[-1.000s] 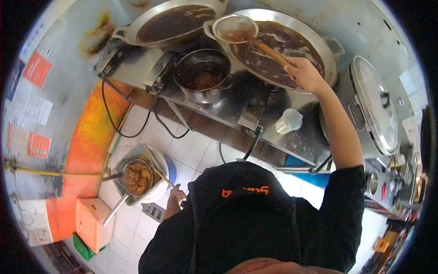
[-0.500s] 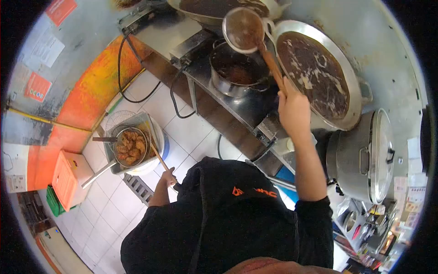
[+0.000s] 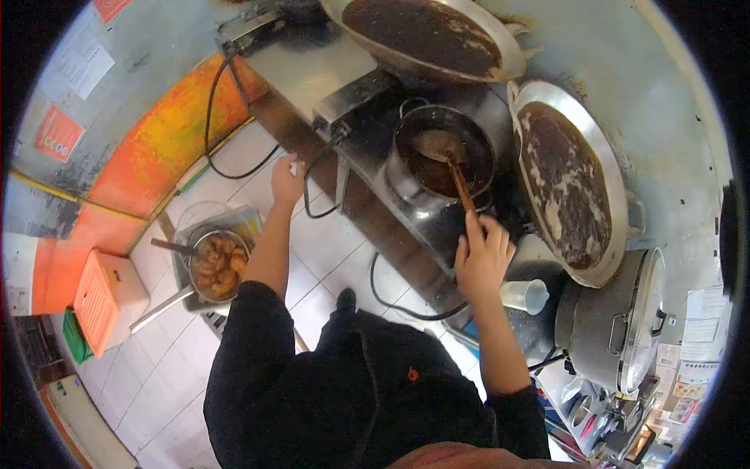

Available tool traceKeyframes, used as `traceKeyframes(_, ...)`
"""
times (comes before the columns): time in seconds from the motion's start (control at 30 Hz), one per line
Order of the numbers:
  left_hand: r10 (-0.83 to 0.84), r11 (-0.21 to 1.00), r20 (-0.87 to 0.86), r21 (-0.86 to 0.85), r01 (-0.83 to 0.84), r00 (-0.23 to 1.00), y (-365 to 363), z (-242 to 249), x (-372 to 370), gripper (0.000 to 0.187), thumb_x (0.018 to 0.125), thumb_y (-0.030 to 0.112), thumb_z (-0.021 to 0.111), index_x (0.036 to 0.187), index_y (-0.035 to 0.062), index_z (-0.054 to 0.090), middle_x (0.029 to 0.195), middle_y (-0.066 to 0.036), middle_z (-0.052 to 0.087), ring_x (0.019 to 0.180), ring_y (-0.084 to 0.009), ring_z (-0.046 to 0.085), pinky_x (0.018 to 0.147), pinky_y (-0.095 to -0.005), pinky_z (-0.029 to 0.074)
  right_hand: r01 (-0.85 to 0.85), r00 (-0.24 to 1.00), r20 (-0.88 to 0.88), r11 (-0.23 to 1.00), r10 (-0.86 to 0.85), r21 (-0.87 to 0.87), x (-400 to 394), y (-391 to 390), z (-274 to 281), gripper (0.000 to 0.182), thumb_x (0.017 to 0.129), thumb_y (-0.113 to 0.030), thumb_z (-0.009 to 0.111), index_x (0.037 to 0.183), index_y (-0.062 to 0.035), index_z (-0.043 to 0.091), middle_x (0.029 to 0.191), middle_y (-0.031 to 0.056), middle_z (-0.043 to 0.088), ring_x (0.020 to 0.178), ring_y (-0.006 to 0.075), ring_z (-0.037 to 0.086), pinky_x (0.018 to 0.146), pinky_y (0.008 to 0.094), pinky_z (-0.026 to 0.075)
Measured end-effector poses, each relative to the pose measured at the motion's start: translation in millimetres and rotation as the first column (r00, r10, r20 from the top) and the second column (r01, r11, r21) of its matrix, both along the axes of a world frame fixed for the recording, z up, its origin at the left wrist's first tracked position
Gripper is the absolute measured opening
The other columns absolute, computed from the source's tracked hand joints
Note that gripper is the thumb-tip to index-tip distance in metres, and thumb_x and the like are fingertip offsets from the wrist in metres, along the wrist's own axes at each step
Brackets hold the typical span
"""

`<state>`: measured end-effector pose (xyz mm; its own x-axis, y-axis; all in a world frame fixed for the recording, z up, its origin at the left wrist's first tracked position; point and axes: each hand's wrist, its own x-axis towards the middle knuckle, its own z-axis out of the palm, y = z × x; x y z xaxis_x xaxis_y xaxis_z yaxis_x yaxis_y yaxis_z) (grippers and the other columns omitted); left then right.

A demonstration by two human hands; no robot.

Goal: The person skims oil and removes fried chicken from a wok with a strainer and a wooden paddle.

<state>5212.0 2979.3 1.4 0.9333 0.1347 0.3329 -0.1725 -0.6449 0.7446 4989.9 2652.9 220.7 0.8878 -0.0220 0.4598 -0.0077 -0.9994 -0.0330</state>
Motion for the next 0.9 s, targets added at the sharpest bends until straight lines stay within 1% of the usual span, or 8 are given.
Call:
traceKeyframes(0.17,0.017,1.0,0.138,0.016,-0.019,0.99,-21,-26,98,0.026,0.08,0.017,0.057,0.099,0.0005,0.059,0.1,-0.018,0.059,0.094,-0.035,0.055,0.081,-0.04,0.044,-0.046,0.995,-0.082,0.993,0.055,0.106,-65,-19,-26,0.04,0.07,-0.01,0.063,0.11,-0.012,0.059,0.102,0.0095,0.052,0.093,0.0287,0.05,0.076,0.0419,0.037)
traceKeyframes(0.57,-0.007,0.978,0.03,-0.208,0.013,1.0,-45,-54,126,0.032,0.082,0.028,0.051,0.085,-0.0027,0.058,0.084,-0.024,0.058,0.079,-0.0425,0.054,0.07,-0.0453,0.042,0.497,0.783,-0.554,0.819,-0.282,0.286,-302,-51,-152,0.04,0.066,-0.003,0.061,0.106,-0.0018,0.057,0.091,0.0158,0.053,0.088,0.0312,0.052,0.076,0.0392,0.045)
traceKeyframes(0.63,0.067,0.981,-0.141,-0.171,-0.091,0.988,-49,-40,116,0.033,0.08,0.032,0.053,0.085,0.0003,0.059,0.085,-0.024,0.058,0.084,-0.0419,0.054,0.073,-0.0444,0.042,0.526,0.745,-0.598,0.813,-0.297,0.251,-335,-58,-172,0.039,0.067,-0.004,0.062,0.106,-0.002,0.057,0.09,0.0161,0.054,0.085,0.0299,0.054,0.073,0.038,0.046)
traceKeyframes(0.67,0.126,0.971,0.024,-0.206,-0.118,0.992,-52,-59,126,0.035,0.079,0.034,0.053,0.083,0.0,0.058,0.086,-0.023,0.058,0.085,-0.0414,0.053,0.074,-0.0445,0.041,0.522,0.725,-0.615,0.83,-0.31,0.197,-345,-59,-171,0.037,0.068,-0.004,0.062,0.105,-0.0021,0.057,0.088,0.0158,0.056,0.082,0.0295,0.056,0.071,0.0373,0.047)
traceKeyframes(0.7,0.039,0.856,-0.132,-0.506,-0.102,0.99,-53,-91,143,0.036,0.079,0.035,0.053,0.082,-0.0008,0.058,0.086,-0.023,0.058,0.086,-0.041,0.053,0.074,-0.0445,0.04,0.494,0.714,-0.641,0.852,-0.283,0.174,-353,-73,-162,0.037,0.068,-0.004,0.062,0.105,-0.0021,0.057,0.088,0.0158,0.056,0.082,0.0295,0.056,0.071,0.0373,0.047)
traceKeyframes(0.8,0.081,0.807,-0.211,-0.56,-0.188,0.974,-61,-80,138,0.037,0.079,0.033,0.052,0.077,-0.0025,0.059,0.081,-0.023,0.058,0.081,-0.0429,0.053,0.073,-0.045,0.041,0.451,0.68,-0.697,0.879,-0.229,0.152,-355,-94,-147,0.037,0.069,-0.004,0.062,0.105,-0.0022,0.058,0.088,0.0157,0.056,0.081,0.0294,0.056,0.071,0.0372,0.047)
traceKeyframes(0.83,0.123,0.776,-0.062,-0.616,-0.135,0.991,-64,-103,151,0.021,0.083,0.018,0.058,0.073,-0.0011,0.058,0.061,-0.005,0.054,0.055,-0.0145,0.052,0.054,-0.0295,0.042,0.445,0.673,-0.707,0.883,-0.219,0.15,-355,-97,-145,0.037,0.069,-0.004,0.062,0.105,-0.0022,0.058,0.088,0.0157,0.056,0.081,0.0294,0.056,0.071,0.0372,0.047)
traceKeyframes(0.9,0.113,0.745,-0.113,-0.648,-0.159,0.987,-65,-103,151,0.021,0.083,0.017,0.058,0.072,-0.0011,0.057,0.06,-0.005,0.054,0.055,-0.0147,0.051,0.054,-0.0293,0.042,0.445,0.658,-0.723,0.883,-0.21,0.148,-356,-101,-142,0.036,0.069,-0.004,0.062,0.105,-0.0022,0.058,0.087,0.0156,0.056,0.081,0.0293,0.056,0.071,0.0371,0.047)
